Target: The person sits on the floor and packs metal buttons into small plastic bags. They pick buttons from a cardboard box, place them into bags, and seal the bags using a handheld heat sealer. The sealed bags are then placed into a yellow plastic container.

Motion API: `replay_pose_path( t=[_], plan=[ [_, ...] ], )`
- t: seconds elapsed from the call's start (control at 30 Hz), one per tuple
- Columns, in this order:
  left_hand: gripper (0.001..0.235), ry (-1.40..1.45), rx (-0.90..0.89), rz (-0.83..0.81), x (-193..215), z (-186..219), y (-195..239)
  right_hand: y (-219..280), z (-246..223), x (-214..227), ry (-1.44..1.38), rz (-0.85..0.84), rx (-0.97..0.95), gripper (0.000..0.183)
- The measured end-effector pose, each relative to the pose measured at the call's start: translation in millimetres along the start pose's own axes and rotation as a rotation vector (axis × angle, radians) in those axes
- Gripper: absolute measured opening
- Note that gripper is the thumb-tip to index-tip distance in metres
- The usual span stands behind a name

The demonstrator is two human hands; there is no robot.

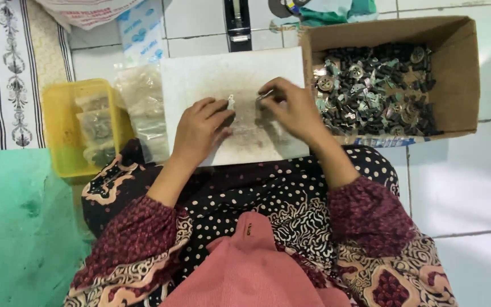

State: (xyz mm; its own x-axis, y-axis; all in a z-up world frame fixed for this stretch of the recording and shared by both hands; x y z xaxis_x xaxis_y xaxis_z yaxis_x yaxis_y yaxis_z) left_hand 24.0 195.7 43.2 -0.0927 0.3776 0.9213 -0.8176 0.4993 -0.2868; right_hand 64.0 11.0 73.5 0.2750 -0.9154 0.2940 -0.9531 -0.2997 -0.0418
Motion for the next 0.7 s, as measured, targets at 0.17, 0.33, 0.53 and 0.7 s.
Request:
replay_pose_path(
  t=[0.17,0.33,0.53,0.7],
  plan=[
    [0.05,0.108,0.22,0.017,30.2,-14.0,8.2,-18.5,4.9,-39.9,0.105,0.0,-0.062,0.022],
    [0.053,0.096,0.346,0.029,13.1,-24.2,4.6,-28.7,4.5,-49.0,0.276,0.038,-0.041,0.022],
    [0.049,0.136,0.357,0.044,3.5,-20.5,-5.6,-25.4,-1.5,-47.9,0.427,0.074,0.01,0.02],
    [0.052,0.121,0.358,0.057,-0.7,-19.3,-8.0,-24.6,3.4,-47.2,0.434,0.066,0.001,0.031]
  ],
)
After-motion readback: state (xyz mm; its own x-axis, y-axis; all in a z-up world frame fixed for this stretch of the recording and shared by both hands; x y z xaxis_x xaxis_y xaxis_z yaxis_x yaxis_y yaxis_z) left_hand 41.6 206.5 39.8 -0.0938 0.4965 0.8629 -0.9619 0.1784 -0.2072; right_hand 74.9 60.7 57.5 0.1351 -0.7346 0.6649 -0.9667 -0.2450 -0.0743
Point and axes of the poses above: each hand's wrist, its own y-axis away from the middle knuckle, its own x-axis out of the back of the hand, z = x × y, the point moved 10 cm from there along -y, towards the middle knuckle, and after that the axes turned 6 degrees about -y, right-handed, at the moved point
